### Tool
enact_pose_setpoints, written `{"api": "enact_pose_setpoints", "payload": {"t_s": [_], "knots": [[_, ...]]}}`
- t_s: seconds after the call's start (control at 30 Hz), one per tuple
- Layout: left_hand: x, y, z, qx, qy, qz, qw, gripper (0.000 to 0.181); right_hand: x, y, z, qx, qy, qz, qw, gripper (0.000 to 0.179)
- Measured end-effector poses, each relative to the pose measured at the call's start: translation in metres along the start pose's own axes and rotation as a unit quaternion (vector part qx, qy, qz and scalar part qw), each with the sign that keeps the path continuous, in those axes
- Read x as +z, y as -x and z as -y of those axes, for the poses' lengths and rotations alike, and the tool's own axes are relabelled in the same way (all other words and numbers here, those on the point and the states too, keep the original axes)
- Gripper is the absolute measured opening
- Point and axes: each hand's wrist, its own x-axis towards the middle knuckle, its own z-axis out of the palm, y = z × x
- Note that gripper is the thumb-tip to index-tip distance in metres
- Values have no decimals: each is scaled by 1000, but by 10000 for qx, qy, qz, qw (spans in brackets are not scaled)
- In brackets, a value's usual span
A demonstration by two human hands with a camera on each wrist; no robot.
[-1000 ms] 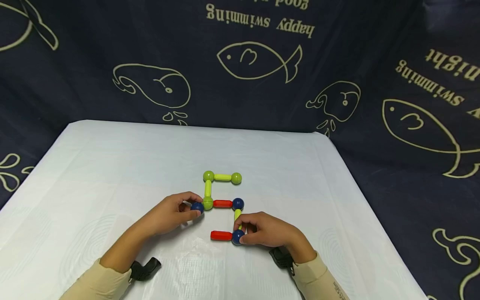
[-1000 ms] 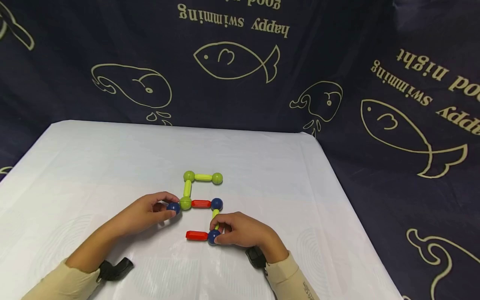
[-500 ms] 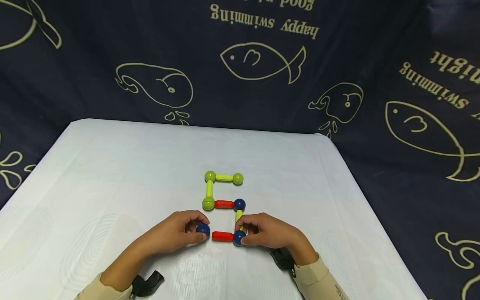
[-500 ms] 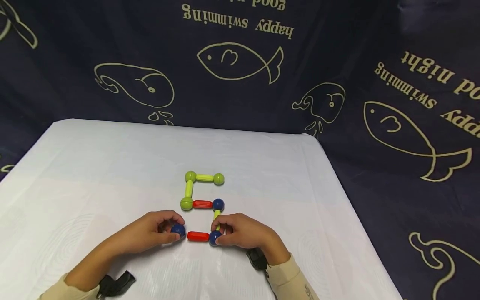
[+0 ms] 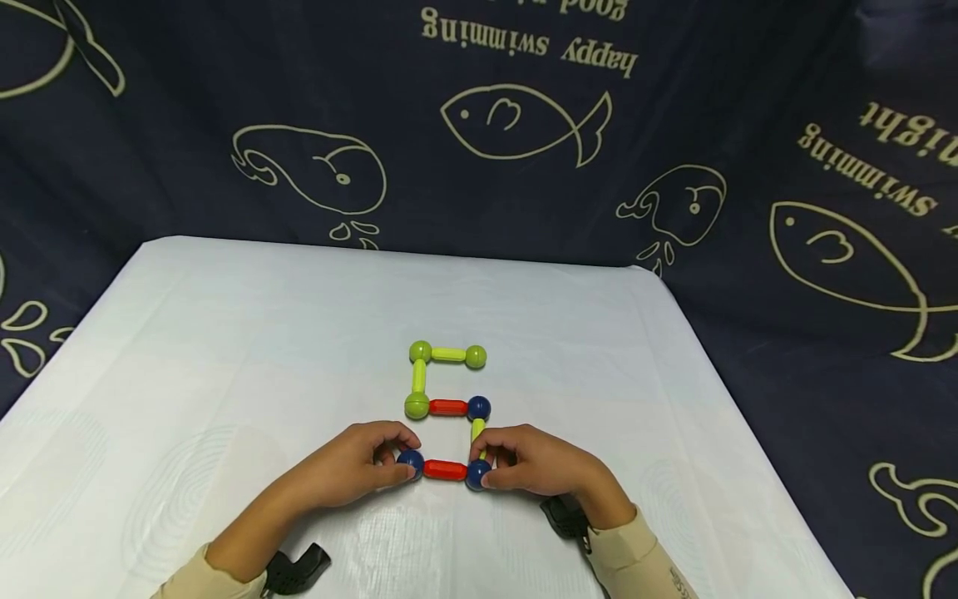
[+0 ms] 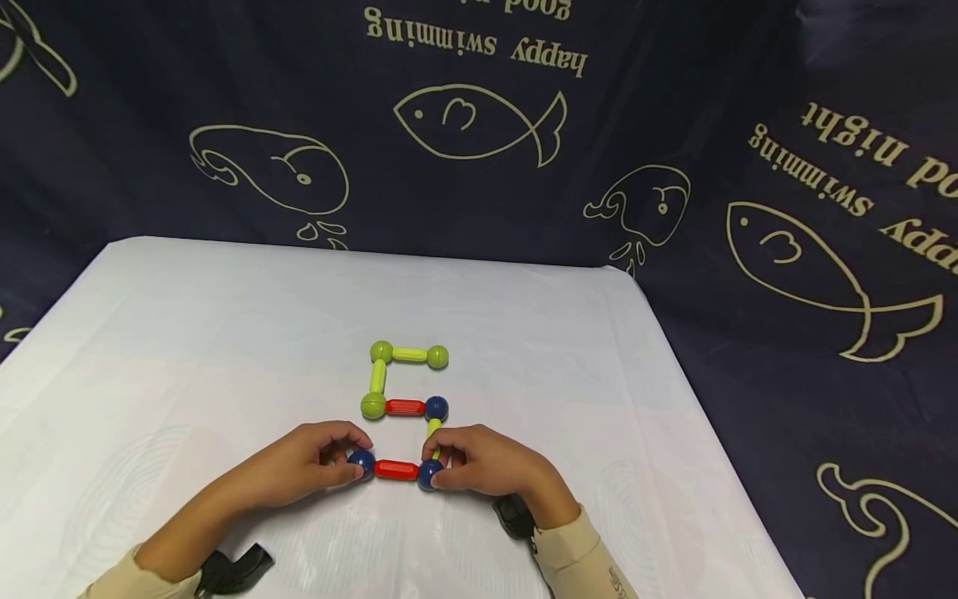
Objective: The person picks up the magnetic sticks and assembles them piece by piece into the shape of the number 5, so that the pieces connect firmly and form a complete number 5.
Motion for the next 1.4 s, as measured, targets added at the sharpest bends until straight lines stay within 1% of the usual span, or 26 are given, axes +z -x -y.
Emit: {"api": "enact_pose_setpoints", "payload": {"t_s": [0.33, 0.67, 0.97, 1.1, 1.27, 1.4], "knots": [[0, 0, 1, 0, 30, 32, 10000, 23, 0, 0, 1, 22, 52, -18, 10000, 21], [-1, 1, 0, 74, -74, 220, 9997, 25, 0, -2, 1, 56, 80, -34, 9999, 21], [-1, 1, 1, 80, -44, 227, 9997, 24, 0, -1, 1, 67, 31, -23, 10000, 21], [-1, 2, 1, 136, -11, 208, 9997, 24, 0, -2, 0, 37, -17, 11, 10000, 21], [-1, 1, 1, 128, 18, 181, 9998, 26, 0, -1, 0, -2, -35, 24, 10000, 21], [0, 0, 1, 157, 39, 156, 9997, 26, -1, 0, 0, 68, -19, -8, 10000, 20]]}}
